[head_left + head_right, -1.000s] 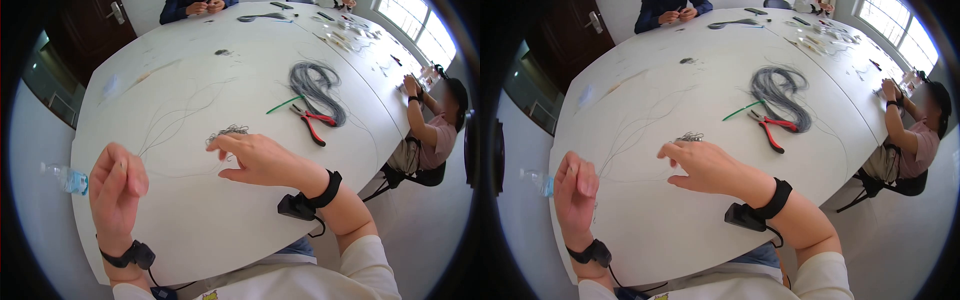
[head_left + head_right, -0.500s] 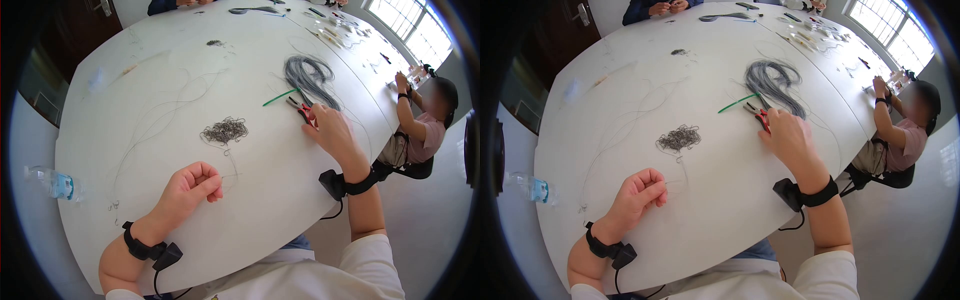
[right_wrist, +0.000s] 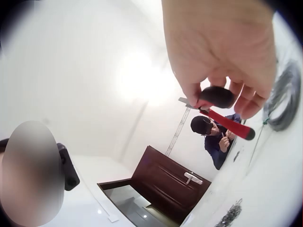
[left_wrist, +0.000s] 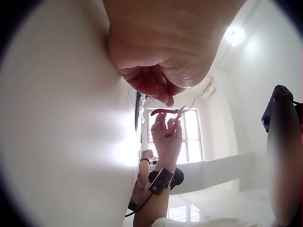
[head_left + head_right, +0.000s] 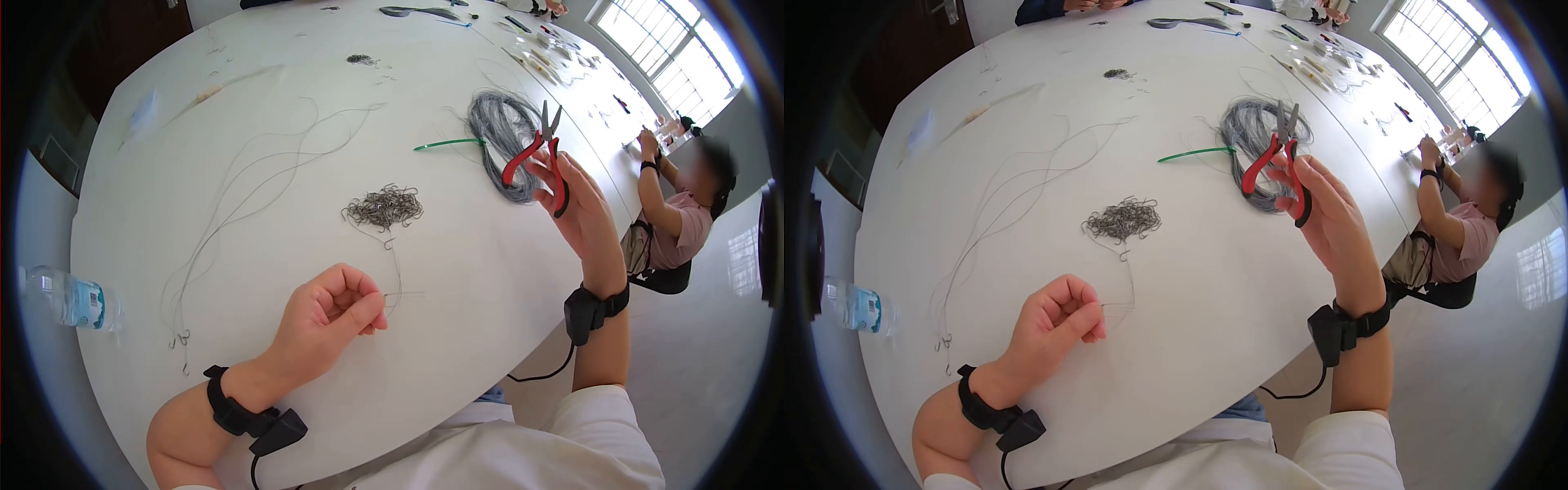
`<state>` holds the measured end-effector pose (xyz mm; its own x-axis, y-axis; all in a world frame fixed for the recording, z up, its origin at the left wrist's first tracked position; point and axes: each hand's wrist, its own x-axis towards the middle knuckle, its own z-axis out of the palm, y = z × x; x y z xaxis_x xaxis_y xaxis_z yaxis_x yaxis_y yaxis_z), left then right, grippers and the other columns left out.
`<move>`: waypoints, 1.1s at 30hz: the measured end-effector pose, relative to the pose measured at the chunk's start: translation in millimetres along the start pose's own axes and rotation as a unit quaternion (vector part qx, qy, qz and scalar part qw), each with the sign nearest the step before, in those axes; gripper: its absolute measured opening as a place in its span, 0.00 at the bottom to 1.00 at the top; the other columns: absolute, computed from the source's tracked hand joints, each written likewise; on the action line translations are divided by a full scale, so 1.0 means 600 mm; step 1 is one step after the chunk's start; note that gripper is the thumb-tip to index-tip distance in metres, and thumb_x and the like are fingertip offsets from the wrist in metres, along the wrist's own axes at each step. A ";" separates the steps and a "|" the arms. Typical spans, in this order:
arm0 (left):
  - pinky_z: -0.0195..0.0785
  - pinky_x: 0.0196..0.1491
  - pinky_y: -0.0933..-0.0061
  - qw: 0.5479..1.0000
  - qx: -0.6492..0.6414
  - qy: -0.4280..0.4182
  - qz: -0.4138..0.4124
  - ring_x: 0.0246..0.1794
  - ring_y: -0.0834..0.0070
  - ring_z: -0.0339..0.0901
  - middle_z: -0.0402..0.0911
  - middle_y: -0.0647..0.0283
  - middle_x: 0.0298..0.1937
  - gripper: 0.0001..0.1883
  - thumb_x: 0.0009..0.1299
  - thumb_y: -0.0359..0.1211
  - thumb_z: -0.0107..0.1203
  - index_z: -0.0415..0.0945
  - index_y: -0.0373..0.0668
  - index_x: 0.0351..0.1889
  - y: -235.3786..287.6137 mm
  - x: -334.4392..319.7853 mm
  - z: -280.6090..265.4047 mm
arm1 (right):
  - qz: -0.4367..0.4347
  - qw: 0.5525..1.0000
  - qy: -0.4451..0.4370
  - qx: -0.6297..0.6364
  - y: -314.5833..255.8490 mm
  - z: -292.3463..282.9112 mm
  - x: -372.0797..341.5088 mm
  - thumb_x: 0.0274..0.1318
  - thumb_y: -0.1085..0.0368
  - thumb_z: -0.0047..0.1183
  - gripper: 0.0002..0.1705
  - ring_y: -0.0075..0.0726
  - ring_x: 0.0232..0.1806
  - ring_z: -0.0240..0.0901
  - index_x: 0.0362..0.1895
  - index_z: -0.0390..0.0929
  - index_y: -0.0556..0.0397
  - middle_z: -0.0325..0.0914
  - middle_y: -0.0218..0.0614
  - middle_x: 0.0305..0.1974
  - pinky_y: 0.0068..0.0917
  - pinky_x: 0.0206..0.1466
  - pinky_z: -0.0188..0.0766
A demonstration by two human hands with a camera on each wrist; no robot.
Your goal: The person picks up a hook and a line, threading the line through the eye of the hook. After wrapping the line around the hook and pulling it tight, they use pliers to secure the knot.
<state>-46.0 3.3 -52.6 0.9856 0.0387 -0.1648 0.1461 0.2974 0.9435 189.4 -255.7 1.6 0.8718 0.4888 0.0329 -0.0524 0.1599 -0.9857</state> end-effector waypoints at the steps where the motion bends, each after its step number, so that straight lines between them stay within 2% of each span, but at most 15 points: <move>1: 0.73 0.42 0.81 1.000 0.003 0.009 0.011 0.37 0.84 0.79 0.80 0.68 0.35 0.04 0.77 0.30 0.55 0.73 0.39 0.43 -0.002 0.001 0.001 | 0.000 1.000 0.000 0.000 0.006 0.003 0.003 0.73 0.61 0.48 0.12 0.35 0.60 0.73 0.51 0.75 0.55 0.78 0.41 0.57 0.33 0.56 0.72; 4: 0.72 0.41 0.82 0.999 0.012 0.043 0.026 0.37 0.85 0.79 0.80 0.67 0.35 0.05 0.77 0.30 0.55 0.73 0.39 0.43 -0.008 -0.002 0.005 | -0.019 0.995 -0.052 0.083 0.019 0.005 0.011 0.76 0.56 0.41 0.17 0.42 0.68 0.67 0.52 0.76 0.53 0.74 0.45 0.64 0.43 0.63 0.70; 6: 0.72 0.41 0.82 0.998 0.021 0.057 0.024 0.37 0.84 0.79 0.80 0.67 0.35 0.05 0.76 0.30 0.56 0.73 0.38 0.43 -0.006 -0.002 0.007 | -0.007 0.962 -0.182 0.206 0.022 0.012 0.009 0.77 0.52 0.34 0.22 0.47 0.69 0.65 0.55 0.76 0.52 0.71 0.47 0.66 0.54 0.68 0.65; 8: 0.72 0.42 0.82 0.996 0.034 0.074 0.021 0.37 0.84 0.79 0.80 0.67 0.35 0.05 0.76 0.30 0.56 0.73 0.38 0.43 -0.003 -0.001 0.009 | 0.002 0.962 -0.164 0.217 0.022 0.027 -0.006 0.78 0.50 0.31 0.24 0.50 0.68 0.67 0.52 0.76 0.50 0.74 0.48 0.62 0.60 0.68 0.66; 10: 0.73 0.42 0.80 0.997 0.043 0.060 0.032 0.35 0.85 0.78 0.80 0.67 0.36 0.04 0.77 0.30 0.55 0.72 0.40 0.42 -0.004 -0.001 0.012 | 0.055 0.982 -0.130 0.124 0.012 0.044 -0.025 0.78 0.48 0.29 0.25 0.50 0.65 0.70 0.47 0.76 0.50 0.76 0.47 0.56 0.59 0.66 0.69; 11: 0.73 0.42 0.80 0.996 0.045 0.068 0.030 0.35 0.85 0.78 0.80 0.67 0.36 0.04 0.77 0.30 0.55 0.72 0.40 0.42 -0.004 -0.002 0.011 | 0.057 0.988 -0.136 0.046 0.006 0.056 -0.037 0.76 0.53 0.39 0.19 0.47 0.58 0.74 0.40 0.75 0.51 0.76 0.44 0.52 0.51 0.62 0.74; 12: 0.73 0.42 0.80 0.996 0.048 0.061 0.031 0.36 0.85 0.78 0.80 0.67 0.36 0.04 0.77 0.30 0.55 0.72 0.40 0.42 -0.005 -0.002 0.010 | 0.060 0.987 -0.141 0.048 0.007 0.060 -0.047 0.76 0.53 0.39 0.19 0.47 0.58 0.74 0.40 0.75 0.51 0.76 0.44 0.52 0.51 0.62 0.74; 13: 0.73 0.42 0.80 0.997 0.051 0.053 0.032 0.36 0.85 0.78 0.80 0.68 0.36 0.05 0.77 0.30 0.55 0.72 0.40 0.42 -0.006 -0.002 0.010 | -0.009 0.976 -0.192 -0.106 0.010 0.062 -0.057 0.72 0.58 0.47 0.12 0.44 0.54 0.76 0.38 0.74 0.52 0.77 0.44 0.50 0.46 0.59 0.75; 14: 0.73 0.42 0.80 0.997 0.051 0.057 0.031 0.36 0.85 0.78 0.80 0.68 0.36 0.05 0.77 0.30 0.55 0.72 0.40 0.42 -0.005 -0.002 0.011 | -0.079 0.933 -0.238 -0.257 0.009 0.066 -0.066 0.67 0.63 0.55 0.08 0.41 0.50 0.77 0.36 0.74 0.52 0.78 0.44 0.49 0.41 0.55 0.77; 15: 0.73 0.42 0.81 0.996 0.055 0.056 0.032 0.36 0.85 0.78 0.80 0.68 0.36 0.05 0.77 0.30 0.55 0.72 0.40 0.42 -0.005 -0.002 0.012 | -0.183 0.861 -0.248 -0.404 -0.006 0.082 -0.078 0.52 0.68 0.68 0.14 0.40 0.42 0.78 0.33 0.72 0.52 0.80 0.42 0.44 0.36 0.47 0.76; 16: 0.73 0.42 0.81 0.996 0.060 0.055 0.032 0.36 0.85 0.79 0.79 0.68 0.36 0.05 0.77 0.30 0.55 0.72 0.40 0.42 -0.005 -0.003 0.012 | -0.181 0.862 -0.251 -0.402 -0.009 0.093 -0.083 0.52 0.68 0.68 0.14 0.40 0.42 0.78 0.33 0.72 0.52 0.80 0.42 0.44 0.36 0.47 0.76; 18: 0.73 0.42 0.81 0.996 0.069 0.055 0.031 0.36 0.85 0.78 0.79 0.68 0.36 0.05 0.77 0.30 0.55 0.72 0.40 0.42 -0.003 -0.003 0.014 | -0.389 0.700 -0.249 -0.545 -0.010 0.107 -0.090 0.46 0.64 0.72 0.18 0.41 0.40 0.79 0.34 0.73 0.50 0.81 0.38 0.41 0.34 0.42 0.74; 19: 0.73 0.42 0.81 0.995 0.079 0.052 0.034 0.36 0.85 0.78 0.79 0.68 0.36 0.05 0.77 0.31 0.55 0.72 0.40 0.42 -0.002 -0.003 0.014 | -0.418 0.672 -0.233 -0.565 -0.010 0.111 -0.091 0.44 0.61 0.73 0.20 0.42 0.40 0.79 0.36 0.73 0.49 0.81 0.35 0.41 0.34 0.41 0.73; 25: 0.73 0.41 0.82 0.995 0.080 0.053 0.032 0.36 0.85 0.78 0.79 0.69 0.36 0.05 0.77 0.30 0.55 0.72 0.40 0.42 -0.005 -0.003 0.014 | -0.457 0.624 -0.209 -0.598 -0.011 0.120 -0.092 0.45 0.60 0.72 0.23 0.39 0.42 0.79 0.44 0.78 0.51 0.80 0.33 0.40 0.34 0.43 0.73; 33: 0.73 0.41 0.82 0.995 0.080 0.055 0.027 0.36 0.85 0.78 0.80 0.68 0.36 0.05 0.77 0.30 0.55 0.72 0.40 0.42 -0.003 -0.003 0.015 | -0.454 0.604 -0.214 -0.620 -0.005 0.130 -0.100 0.43 0.59 0.71 0.22 0.36 0.43 0.78 0.44 0.80 0.52 0.79 0.31 0.40 0.33 0.44 0.72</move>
<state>-47.5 -5.7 -51.2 0.9782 0.1577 -0.1354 0.1143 0.1359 0.9841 99.2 -218.3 15.2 0.0486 0.9015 0.4301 0.9879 -0.1069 0.1124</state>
